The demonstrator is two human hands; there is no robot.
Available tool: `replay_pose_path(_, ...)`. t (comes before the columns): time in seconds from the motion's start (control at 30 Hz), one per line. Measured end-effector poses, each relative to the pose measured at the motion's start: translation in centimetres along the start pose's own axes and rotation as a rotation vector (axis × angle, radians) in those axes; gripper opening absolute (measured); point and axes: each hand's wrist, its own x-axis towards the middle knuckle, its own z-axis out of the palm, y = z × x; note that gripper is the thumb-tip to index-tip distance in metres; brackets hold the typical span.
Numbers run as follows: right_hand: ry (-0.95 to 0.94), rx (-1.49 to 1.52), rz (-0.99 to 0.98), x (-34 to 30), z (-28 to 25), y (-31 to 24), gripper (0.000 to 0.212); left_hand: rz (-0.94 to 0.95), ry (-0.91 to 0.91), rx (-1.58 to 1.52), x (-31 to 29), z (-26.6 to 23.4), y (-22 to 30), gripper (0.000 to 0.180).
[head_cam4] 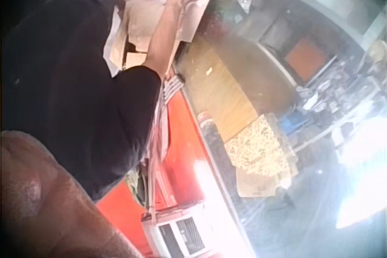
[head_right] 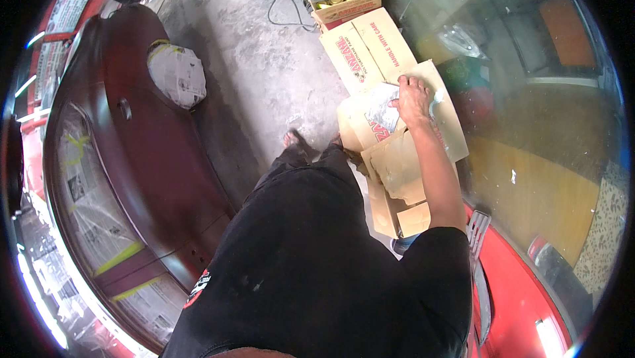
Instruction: The person walks through a workshop, picks up a sanding block, and then sits on the floor. They pour a liquid from a yellow can onto a cloth and use it to wipe their hands and a paint sprayer cup. The person then uses the cloth to clean the inside of the sprayer cup and the sprayer nozzle.
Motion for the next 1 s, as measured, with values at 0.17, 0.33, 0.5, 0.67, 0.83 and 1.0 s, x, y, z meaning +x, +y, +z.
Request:
replay_pose_path(0.17,0.054,0.123,0.053,2.5,0.3,2.0,0.05,0.21,0.038,0.107,7.2,-5.6,7.4,0.027)
replay_pose_path(0.33,0.235,-0.005,0.096,1.4,0.6,2.0,0.042,0.51,0.054,0.162,13.3,-11.4,27.1,0.026)
replay_pose_path(0.5,0.253,0.028,0.142,1.1,-1.2,0.5,0.036,0.486,-0.075,0.174,14.2,-15.2,47.2,0.017)
replay_pose_path(0.67,0.094,0.393,0.427,-0.2,-3.4,2.6,0.023,0.447,-0.282,0.316,23.2,-19.0,60.6,0.013)
replay_pose_path(0.83,0.501,0.322,0.641,-4.4,-9.4,-0.8,0.014,0.469,-0.353,0.327,28.3,-20.8,70.5,0.034)
replay_pose_path(1.0,0.598,-0.014,0.735,-7.8,-4.4,-5.3,0.015,0.47,-0.471,0.383,29.0,-18.6,74.8,0.033)
